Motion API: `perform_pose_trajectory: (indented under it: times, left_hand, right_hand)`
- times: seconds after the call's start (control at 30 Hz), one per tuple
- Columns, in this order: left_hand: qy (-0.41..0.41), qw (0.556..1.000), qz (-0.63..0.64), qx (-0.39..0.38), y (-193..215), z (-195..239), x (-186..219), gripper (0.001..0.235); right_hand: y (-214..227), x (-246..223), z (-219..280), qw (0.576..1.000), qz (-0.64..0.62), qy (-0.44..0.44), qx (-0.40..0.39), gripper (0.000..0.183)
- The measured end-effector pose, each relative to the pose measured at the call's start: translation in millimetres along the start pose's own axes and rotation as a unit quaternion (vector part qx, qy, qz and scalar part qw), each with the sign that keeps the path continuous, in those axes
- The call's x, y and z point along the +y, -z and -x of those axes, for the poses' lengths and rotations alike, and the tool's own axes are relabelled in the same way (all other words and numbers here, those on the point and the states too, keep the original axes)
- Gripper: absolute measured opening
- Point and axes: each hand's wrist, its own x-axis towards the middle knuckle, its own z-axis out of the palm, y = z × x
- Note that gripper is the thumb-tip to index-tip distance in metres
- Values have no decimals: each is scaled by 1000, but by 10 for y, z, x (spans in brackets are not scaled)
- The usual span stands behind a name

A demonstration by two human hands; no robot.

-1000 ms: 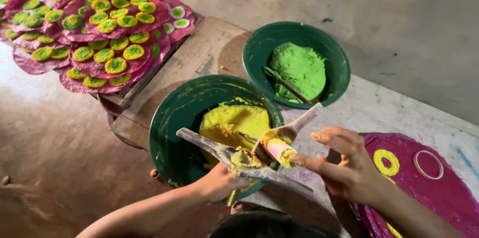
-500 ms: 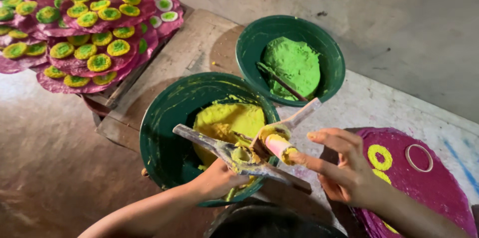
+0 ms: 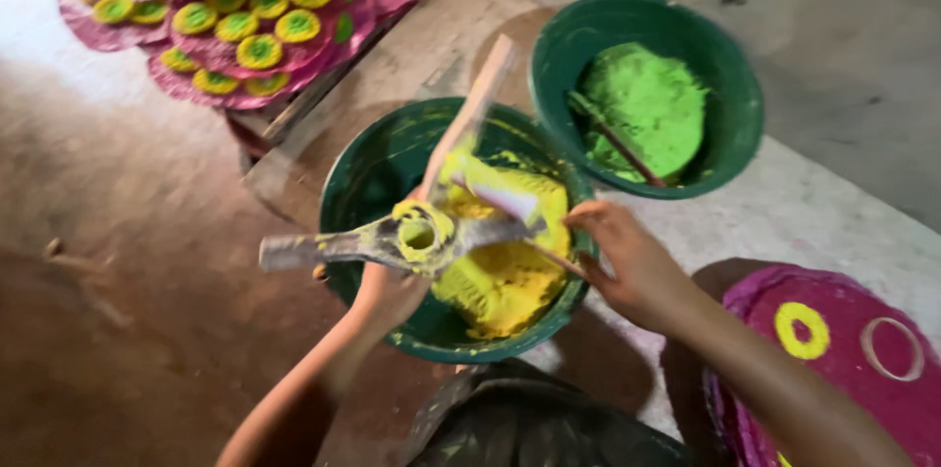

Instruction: The person scoops yellow dough from a green bowl and uses a manual press to form ring shapes onto a purple tray. They then scoop green dough and press it into the center of the yellow rings to create a two-toned pattern.

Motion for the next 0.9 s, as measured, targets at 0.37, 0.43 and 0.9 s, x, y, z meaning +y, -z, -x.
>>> perform_pose_trajectory:
  times: [0.37,0.43,0.9]
  left_hand:
    - [-194,898,-318,233,326,184,-227,33]
    - [-133,854,-448,230,339,93,-220,36]
    - [-66,914,-396,-57,-82,-196,-118,79]
  right_hand:
    - [-27,553,-486,954,-17,-96,-283,31]
    - [404,427,-493,911,-101,-170,-363,43]
    - [4,-868,-666,914,321,151,-197,26]
